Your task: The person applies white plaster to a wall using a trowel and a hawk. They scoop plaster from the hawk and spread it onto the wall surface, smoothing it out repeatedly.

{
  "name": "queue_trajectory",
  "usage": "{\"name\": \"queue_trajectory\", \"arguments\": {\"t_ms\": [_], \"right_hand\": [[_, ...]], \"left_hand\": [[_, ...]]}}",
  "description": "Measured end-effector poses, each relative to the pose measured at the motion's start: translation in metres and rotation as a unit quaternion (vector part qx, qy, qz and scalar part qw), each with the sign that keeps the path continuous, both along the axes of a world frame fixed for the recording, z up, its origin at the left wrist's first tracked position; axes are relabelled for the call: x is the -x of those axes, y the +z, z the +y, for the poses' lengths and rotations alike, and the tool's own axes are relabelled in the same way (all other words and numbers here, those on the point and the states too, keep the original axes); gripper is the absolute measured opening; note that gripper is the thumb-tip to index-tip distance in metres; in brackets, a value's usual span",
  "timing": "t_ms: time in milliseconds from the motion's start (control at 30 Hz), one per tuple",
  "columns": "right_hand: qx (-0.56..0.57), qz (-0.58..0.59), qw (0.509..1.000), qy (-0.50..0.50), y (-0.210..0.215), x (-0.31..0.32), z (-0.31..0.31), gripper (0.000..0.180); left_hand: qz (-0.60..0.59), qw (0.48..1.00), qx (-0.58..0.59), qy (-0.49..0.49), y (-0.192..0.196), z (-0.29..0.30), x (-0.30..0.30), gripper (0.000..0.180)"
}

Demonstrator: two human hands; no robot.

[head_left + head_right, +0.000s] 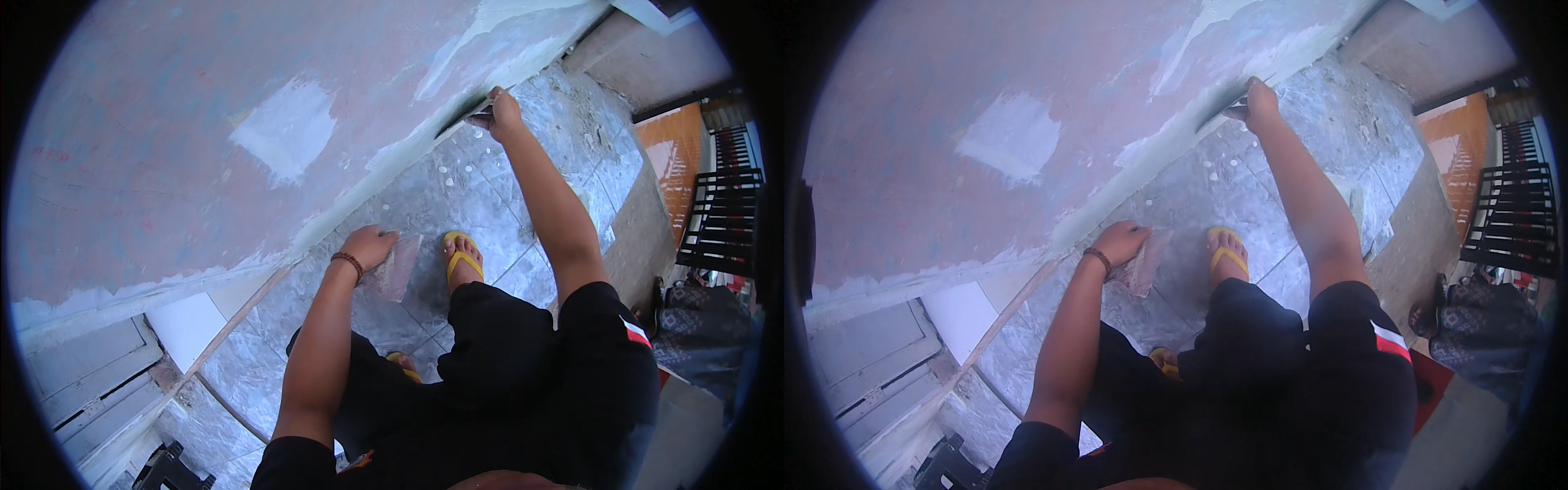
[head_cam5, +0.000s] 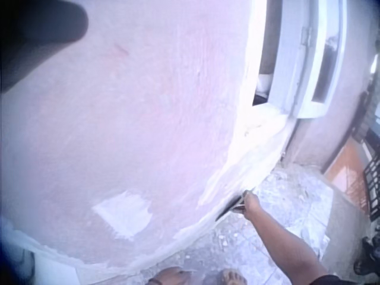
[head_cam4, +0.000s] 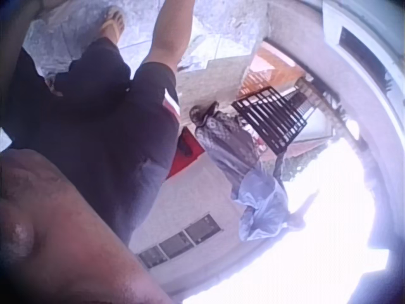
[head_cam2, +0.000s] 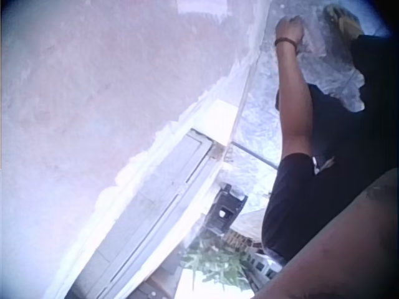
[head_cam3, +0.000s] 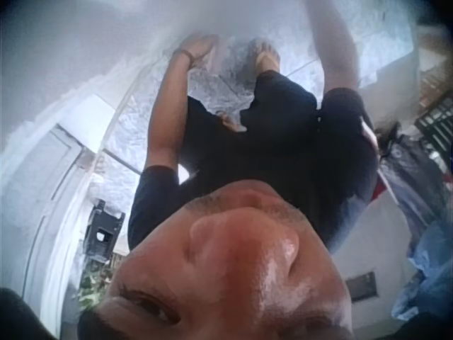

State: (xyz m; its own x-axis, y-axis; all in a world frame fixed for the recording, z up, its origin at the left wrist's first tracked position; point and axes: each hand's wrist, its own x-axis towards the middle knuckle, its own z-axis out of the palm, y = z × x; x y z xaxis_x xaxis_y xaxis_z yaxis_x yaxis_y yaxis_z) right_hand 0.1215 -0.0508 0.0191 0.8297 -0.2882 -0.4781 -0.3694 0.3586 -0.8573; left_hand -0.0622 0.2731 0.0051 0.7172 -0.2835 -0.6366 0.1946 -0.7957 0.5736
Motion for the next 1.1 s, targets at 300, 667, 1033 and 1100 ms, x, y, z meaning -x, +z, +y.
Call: {"name": "queue_trajectory", "arguments": {"t_ms": [300,667,1033,1100], "right_hand": [[0.053,-0.156,0.986,-0.009,0.149,0.048,-0.002,0.035],[-0.084,0.041,0.995,-0.03,-0.051,0.182,0.055,0.04],[-0.145,0.043,0.988,0.028,-0.094,0.113,0.125,0.035],[-0.133,0.04,0.989,0.049,-0.084,0.105,0.125,0.035]], "left_hand": [[-0.009,0.999,0.023,-0.039,-0.004,-0.019,-0.004,0.055],[0.011,1.0,-0.009,0.0,0.004,0.023,0.001,0.058],[0.013,0.998,-0.019,0.065,0.005,0.058,0.016,0.056],[0.012,0.997,-0.015,0.069,0.006,0.062,0.018,0.055]]}}
